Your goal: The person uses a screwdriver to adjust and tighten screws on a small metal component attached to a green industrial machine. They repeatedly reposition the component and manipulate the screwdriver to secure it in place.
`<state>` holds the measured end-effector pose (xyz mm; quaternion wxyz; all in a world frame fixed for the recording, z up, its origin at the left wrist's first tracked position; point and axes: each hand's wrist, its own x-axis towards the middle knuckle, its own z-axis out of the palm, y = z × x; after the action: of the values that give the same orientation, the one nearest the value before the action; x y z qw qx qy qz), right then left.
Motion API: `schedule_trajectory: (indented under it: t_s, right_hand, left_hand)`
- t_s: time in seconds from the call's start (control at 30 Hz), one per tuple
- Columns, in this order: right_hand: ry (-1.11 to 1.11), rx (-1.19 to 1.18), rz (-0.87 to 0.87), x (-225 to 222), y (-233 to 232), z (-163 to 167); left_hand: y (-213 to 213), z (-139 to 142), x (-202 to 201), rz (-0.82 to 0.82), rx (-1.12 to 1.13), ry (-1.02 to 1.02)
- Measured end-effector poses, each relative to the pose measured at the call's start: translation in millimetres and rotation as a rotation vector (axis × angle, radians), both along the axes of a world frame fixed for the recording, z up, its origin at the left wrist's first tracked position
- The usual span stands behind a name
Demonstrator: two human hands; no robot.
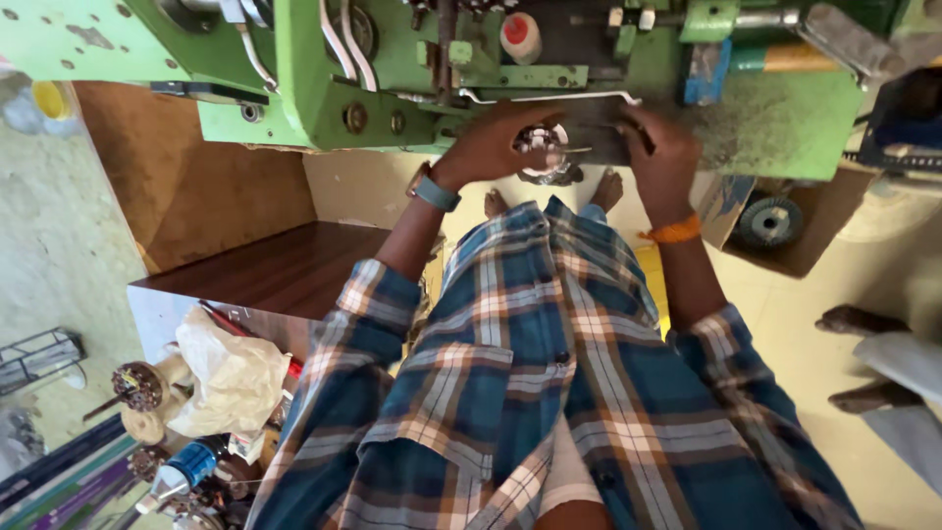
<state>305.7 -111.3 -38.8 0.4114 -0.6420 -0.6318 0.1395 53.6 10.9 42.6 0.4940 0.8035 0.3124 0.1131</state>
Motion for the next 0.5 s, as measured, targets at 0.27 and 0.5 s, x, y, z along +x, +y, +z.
schedule_trajectory:
  t_s: [0.27, 0.5]
  right_hand:
    - [0.796, -0.199, -0.172, -58.7, -35.5, 20.5]
    - [1.011, -0.384, -0.147, -113.6, -25.3, 16.9]
  left_hand:
    - [37.8, 9.9, 32.8, -0.342, 0.248, 0.329]
    - [39.3, 24.4, 55.3, -0.398, 0.433, 0.490]
